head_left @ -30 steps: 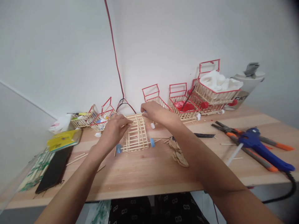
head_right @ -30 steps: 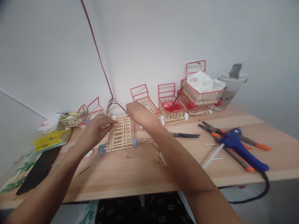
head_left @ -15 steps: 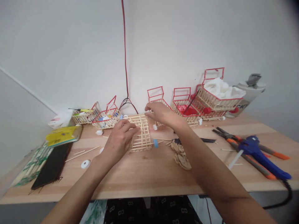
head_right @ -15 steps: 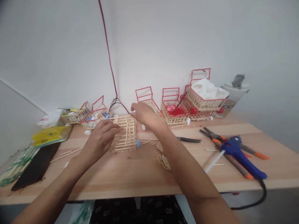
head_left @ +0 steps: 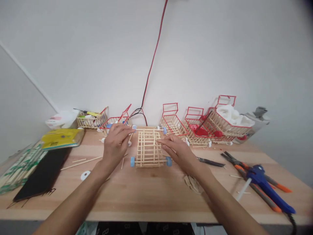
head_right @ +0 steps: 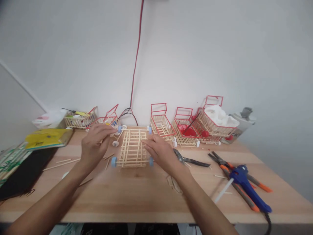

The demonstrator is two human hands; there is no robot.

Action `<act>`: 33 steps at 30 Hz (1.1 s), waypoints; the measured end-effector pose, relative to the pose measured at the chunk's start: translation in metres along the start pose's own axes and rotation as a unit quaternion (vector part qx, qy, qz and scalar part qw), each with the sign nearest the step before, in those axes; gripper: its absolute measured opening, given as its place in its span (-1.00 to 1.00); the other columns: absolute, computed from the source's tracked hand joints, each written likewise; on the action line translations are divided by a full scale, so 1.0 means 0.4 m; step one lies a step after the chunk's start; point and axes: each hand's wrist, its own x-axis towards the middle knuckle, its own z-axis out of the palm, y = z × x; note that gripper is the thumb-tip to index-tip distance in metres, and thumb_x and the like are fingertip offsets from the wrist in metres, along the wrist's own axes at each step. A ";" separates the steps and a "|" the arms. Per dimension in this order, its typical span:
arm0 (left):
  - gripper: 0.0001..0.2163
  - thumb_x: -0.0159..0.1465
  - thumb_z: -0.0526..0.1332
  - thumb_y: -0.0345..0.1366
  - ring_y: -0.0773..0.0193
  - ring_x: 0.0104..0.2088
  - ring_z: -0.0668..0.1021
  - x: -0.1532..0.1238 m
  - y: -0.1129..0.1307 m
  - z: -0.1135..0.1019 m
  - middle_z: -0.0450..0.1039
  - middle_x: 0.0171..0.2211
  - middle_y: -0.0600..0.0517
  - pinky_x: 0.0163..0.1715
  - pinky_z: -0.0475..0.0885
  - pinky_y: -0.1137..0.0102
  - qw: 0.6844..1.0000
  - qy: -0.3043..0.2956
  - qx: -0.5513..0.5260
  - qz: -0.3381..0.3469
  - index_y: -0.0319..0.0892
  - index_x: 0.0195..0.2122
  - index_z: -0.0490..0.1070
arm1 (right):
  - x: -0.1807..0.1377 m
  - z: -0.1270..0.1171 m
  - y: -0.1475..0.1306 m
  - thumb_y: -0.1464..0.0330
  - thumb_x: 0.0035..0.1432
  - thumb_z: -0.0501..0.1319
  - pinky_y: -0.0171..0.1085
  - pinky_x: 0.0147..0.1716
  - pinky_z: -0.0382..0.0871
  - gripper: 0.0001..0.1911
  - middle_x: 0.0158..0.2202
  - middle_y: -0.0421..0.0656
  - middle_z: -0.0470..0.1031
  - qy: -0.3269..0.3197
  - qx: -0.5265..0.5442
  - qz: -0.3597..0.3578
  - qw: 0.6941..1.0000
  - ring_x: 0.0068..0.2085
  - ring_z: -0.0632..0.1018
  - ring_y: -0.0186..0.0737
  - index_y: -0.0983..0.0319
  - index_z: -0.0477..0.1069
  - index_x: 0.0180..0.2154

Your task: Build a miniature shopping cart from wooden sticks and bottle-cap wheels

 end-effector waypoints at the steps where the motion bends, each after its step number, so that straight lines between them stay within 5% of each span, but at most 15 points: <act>1: -0.78 0.32 0.08 -0.46 0.18 -0.17 0.48 -0.006 -0.004 0.004 0.56 -0.29 -0.04 -0.09 0.39 0.22 1.000 0.013 -0.005 0.003 -0.18 -0.24 0.54 | -0.001 0.011 0.006 0.34 0.34 0.02 -0.19 -0.09 0.35 -0.67 -0.14 -0.04 0.46 -0.006 0.003 -0.005 1.000 -0.09 0.45 -0.17 0.16 0.43 0.05; 7: -0.79 0.30 0.11 -0.50 0.19 -0.16 0.49 -0.052 -0.037 0.020 0.56 -0.26 -0.03 -0.10 0.40 0.24 0.998 0.054 -0.037 -0.012 -0.16 -0.21 0.53 | 0.016 0.030 0.035 0.33 0.35 0.03 -0.20 -0.16 0.37 -0.63 -0.18 -0.06 0.43 -0.007 0.018 -0.050 0.999 -0.16 0.45 -0.20 0.14 0.40 0.11; 24: -0.75 0.28 0.11 -0.56 0.18 -0.16 0.45 -0.078 -0.041 0.044 0.53 -0.27 -0.06 -0.15 0.39 0.23 0.996 -0.017 -0.083 0.024 -0.16 -0.15 0.51 | 0.020 0.030 0.061 0.31 0.34 0.03 -0.21 -0.19 0.36 -0.63 -0.19 -0.05 0.44 -0.029 -0.001 -0.068 0.997 -0.16 0.45 -0.19 0.17 0.40 0.12; 33: -0.75 0.23 0.13 -0.58 0.18 -0.16 0.46 -0.073 -0.032 0.045 0.53 -0.26 -0.05 -0.13 0.40 0.20 0.995 -0.020 -0.092 0.028 -0.18 -0.17 0.50 | 0.002 0.029 0.060 0.37 0.35 0.04 -0.25 -0.10 0.34 -0.72 -0.14 -0.10 0.52 0.063 0.035 -0.032 0.997 -0.09 0.50 -0.24 0.18 0.45 -0.01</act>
